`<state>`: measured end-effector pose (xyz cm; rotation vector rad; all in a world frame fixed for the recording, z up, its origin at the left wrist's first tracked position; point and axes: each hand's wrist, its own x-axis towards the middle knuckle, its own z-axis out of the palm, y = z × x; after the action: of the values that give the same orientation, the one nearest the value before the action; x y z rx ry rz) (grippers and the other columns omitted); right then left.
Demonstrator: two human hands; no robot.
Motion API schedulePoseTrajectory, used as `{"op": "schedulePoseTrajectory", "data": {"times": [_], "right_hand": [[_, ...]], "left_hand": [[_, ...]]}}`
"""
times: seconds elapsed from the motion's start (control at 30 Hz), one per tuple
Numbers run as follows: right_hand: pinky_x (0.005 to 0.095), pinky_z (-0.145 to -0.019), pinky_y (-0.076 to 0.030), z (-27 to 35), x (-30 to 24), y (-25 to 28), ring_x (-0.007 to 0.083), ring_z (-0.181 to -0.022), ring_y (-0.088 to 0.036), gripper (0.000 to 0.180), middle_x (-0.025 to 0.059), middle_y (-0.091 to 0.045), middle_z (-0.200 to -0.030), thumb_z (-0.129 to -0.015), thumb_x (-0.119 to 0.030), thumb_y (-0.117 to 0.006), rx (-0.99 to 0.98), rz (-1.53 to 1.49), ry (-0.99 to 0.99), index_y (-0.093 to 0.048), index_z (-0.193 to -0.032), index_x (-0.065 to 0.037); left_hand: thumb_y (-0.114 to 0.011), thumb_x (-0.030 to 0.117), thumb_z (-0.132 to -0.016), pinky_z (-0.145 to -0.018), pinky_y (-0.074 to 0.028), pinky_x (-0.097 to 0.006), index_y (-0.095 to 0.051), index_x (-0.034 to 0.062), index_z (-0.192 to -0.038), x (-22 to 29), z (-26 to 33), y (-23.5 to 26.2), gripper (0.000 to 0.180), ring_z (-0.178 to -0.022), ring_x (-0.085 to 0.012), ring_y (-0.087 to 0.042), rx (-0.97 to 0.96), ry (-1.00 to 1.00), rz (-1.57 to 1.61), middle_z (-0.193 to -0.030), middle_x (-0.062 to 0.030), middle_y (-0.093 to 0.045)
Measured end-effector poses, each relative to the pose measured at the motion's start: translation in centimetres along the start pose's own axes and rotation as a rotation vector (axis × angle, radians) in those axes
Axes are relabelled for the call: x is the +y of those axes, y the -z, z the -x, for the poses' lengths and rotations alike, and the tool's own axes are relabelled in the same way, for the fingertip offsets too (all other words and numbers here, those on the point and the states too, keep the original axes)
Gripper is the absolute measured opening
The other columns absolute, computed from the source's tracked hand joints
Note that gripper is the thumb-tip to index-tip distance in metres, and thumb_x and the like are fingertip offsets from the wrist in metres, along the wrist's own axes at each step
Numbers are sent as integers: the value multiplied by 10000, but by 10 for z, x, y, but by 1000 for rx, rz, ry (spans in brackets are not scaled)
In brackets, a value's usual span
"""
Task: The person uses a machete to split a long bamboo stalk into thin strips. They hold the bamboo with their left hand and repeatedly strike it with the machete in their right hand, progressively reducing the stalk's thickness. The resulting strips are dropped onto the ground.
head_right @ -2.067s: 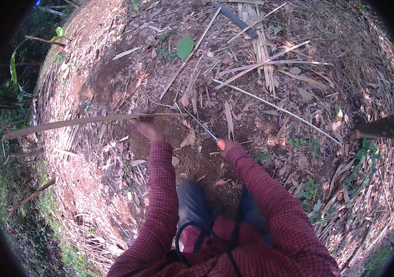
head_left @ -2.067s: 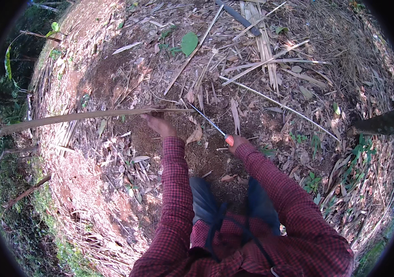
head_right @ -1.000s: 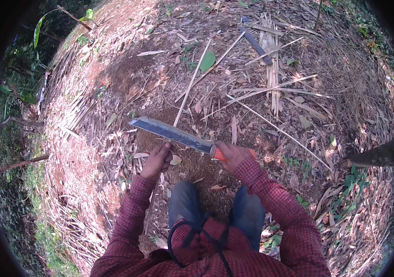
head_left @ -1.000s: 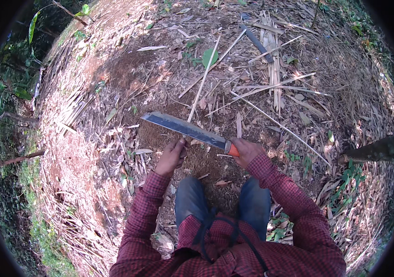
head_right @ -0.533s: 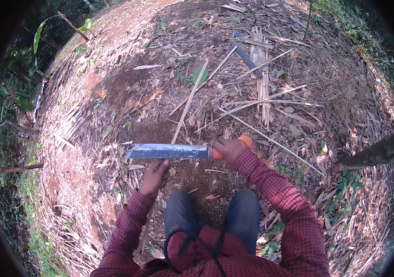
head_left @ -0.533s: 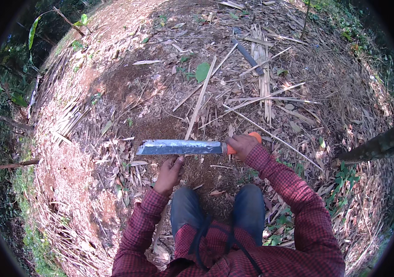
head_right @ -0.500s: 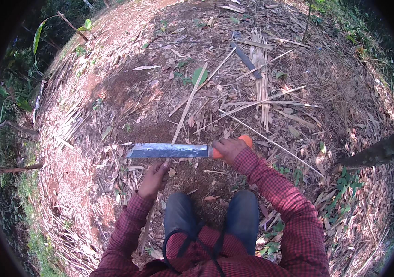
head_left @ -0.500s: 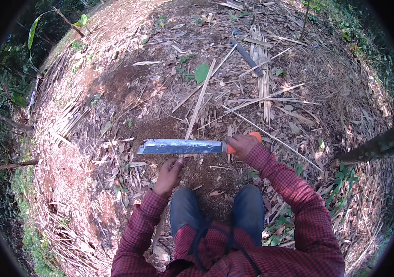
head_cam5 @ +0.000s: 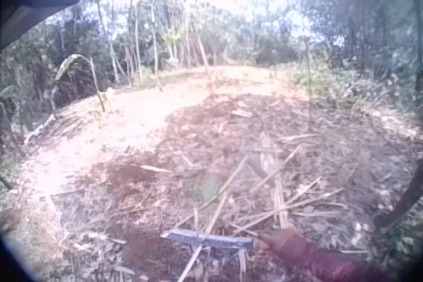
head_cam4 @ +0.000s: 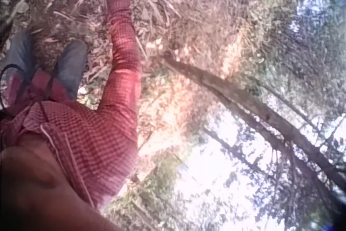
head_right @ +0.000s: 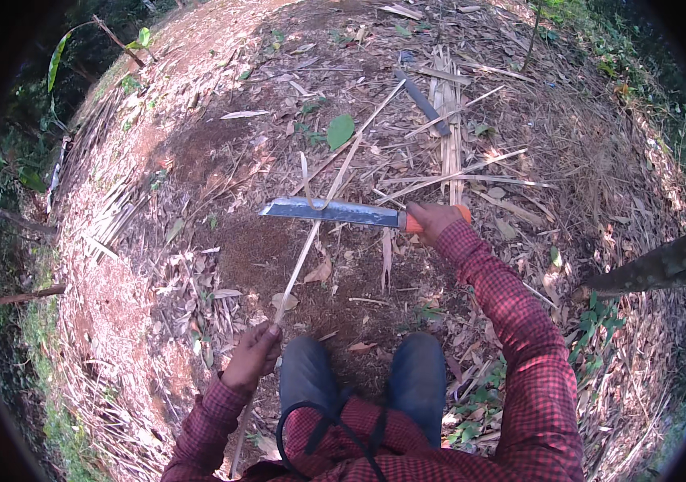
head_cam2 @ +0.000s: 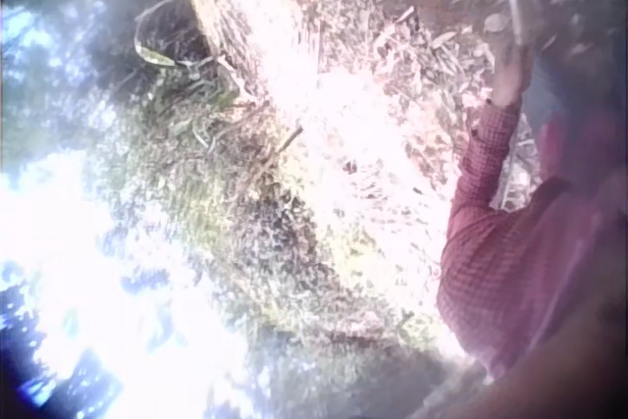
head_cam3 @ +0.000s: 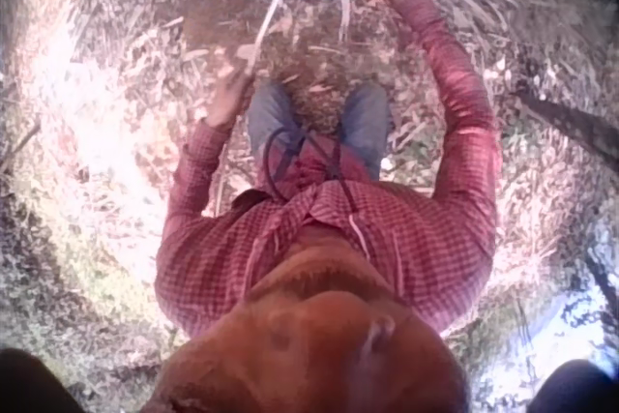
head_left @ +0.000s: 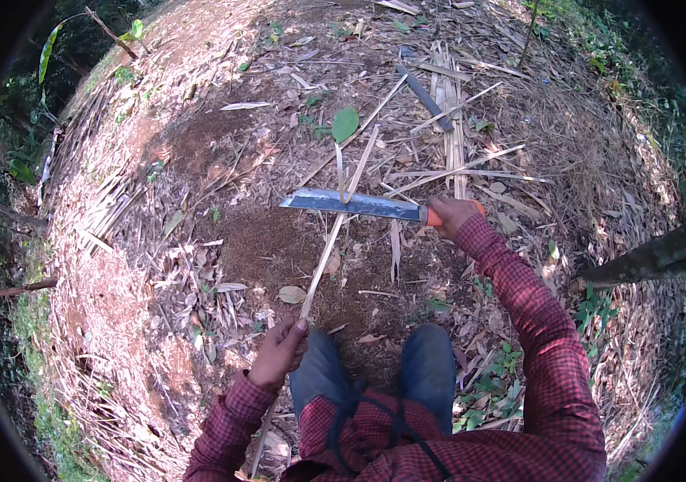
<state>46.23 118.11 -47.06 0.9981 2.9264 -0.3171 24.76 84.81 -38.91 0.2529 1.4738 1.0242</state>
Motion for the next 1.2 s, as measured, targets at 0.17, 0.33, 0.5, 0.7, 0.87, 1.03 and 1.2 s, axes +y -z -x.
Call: {"op": "schedulePoseTrajectory", "data": {"times": [0.17, 0.33, 0.5, 0.7, 0.87, 1.03, 1.2], "right_hand": [[433, -724, -479, -14, 41, 1, 322, -825, -606, 335, 143, -613, -887, -754, -232, -604, 34, 2, -286, -465, -1032, -105], [434, -771, -481, -20, 83, 3, 346, -879, -601, 396, 181, -622, -929, -750, -223, -606, 220, -182, -776, -486, -1109, -104], [417, -709, -489, 26, -36, 20, 323, -811, -613, 455, 140, -623, -854, -705, -208, -668, 96, -193, -336, -463, -1102, -124], [388, -678, -493, 58, -110, 14, 290, -782, -604, 477, 97, -568, -852, -651, -137, -686, -21, -182, 235, -476, -1077, -99], [368, -682, -489, 47, -107, 9, 268, -775, -600, 518, 85, -563, -825, -586, -141, -740, 92, -144, 352, -500, -1043, -101], [359, -664, -489, 35, -95, 12, 250, -750, -603, 507, 66, -570, -820, -549, -132, -757, 198, -119, 358, -524, -999, -108], [353, -645, -486, 27, -77, 14, 240, -755, -607, 515, 55, -576, -818, -534, -139, -764, 176, -56, 316, -530, -992, -117]], "left_hand": [[-467, 255, -929, -371, -221, -181, -458, 76, -834, -19, 49, 15, 203, -422, -28, -304, -8, 70, 2, -546, 57, -361], [-477, 230, -925, -378, -255, -187, -461, 54, -915, -39, 84, 37, 177, -428, -36, -340, 113, -19, -174, -560, 38, -413], [-461, 229, -931, -366, -235, -191, -454, 59, -984, -13, -1, 27, 178, -412, -32, -301, 95, -45, -64, -560, 54, -377], [-409, 260, -948, -364, -189, -189, -479, 87, -935, 17, -43, 10, 187, -414, -25, -242, -118, 6, -2, -560, 66, -308], [-392, 261, -952, -355, -197, -189, -453, 113, -853, 26, -29, -1, 189, -410, -28, -232, -147, 48, 71, -543, 89, -282], [-390, 248, -953, -342, -198, -189, -448, 118, -858, 33, -19, -4, 171, -395, -30, -233, -198, 35, 140, -544, 82, -296], [-398, 250, -954, -370, -224, -189, -444, 113, -884, 36, -7, -7, 160, -430, -34, -254, -221, 74, 172, -590, 60, -336]]}}
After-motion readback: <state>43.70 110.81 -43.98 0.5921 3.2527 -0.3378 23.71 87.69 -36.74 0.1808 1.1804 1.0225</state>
